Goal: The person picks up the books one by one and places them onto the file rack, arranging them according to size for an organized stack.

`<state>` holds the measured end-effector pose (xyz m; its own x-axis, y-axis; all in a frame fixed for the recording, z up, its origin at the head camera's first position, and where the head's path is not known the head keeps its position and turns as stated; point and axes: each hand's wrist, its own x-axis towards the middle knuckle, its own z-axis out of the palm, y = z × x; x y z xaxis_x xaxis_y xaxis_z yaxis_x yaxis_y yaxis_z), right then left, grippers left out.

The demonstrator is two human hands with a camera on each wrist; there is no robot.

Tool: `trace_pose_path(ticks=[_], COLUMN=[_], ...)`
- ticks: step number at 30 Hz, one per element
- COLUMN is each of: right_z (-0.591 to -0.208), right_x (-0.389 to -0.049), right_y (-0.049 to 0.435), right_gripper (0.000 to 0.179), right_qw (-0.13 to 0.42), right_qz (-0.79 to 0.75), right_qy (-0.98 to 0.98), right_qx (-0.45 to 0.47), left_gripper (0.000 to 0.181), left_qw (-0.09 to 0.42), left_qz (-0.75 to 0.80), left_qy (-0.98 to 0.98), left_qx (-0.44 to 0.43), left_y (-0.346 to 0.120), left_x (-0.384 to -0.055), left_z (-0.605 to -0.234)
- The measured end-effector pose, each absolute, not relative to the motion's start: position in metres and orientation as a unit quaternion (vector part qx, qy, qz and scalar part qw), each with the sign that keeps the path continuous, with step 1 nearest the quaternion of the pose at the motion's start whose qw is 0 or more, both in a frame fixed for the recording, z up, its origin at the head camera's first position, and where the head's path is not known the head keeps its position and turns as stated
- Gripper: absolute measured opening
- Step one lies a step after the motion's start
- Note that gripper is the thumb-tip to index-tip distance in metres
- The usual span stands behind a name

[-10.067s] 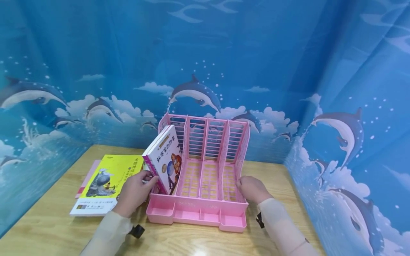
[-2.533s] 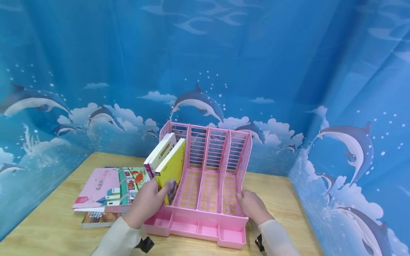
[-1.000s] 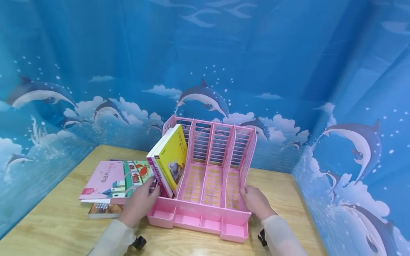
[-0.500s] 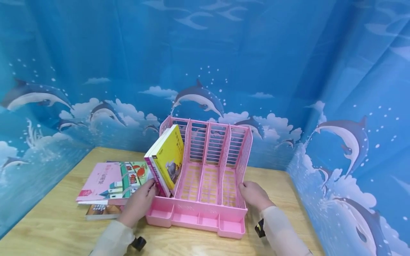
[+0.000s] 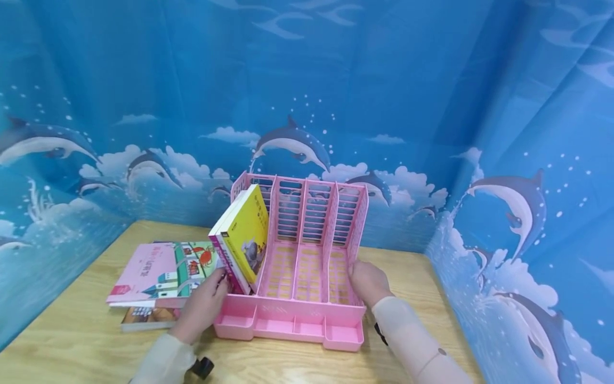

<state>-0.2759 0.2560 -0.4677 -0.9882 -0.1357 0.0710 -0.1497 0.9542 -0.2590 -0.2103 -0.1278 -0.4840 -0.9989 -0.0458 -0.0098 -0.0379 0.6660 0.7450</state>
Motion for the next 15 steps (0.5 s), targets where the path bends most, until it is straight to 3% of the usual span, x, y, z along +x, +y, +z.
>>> trace_pose_path(ticks=[9, 13, 15], right_z=[-0.471, -0.474, -0.475], right_x=[-0.275, -0.275, -0.275], right_y=[0.255, 0.255, 0.255], right_gripper=[0.045, 0.047, 0.045], right_qw=[0.016, 0.012, 0.013], right_qz=[0.147, 0.16, 0.163], right_qy=[-0.987, -0.985, -0.985], right_qx=[0.061, 0.06, 0.061], left_gripper=[0.061, 0.056, 0.064], left_qw=[0.005, 0.101, 0.137], left_qz=[-0.426, -0.363, -0.326], left_qy=[-0.904, -0.925, -0.93], left_qx=[0.022, 0.049, 0.101], left_y=[-0.143, -0.187, -0.219], left_x=[-0.207, -0.206, -0.205], left_z=[-0.481, -0.477, -0.475])
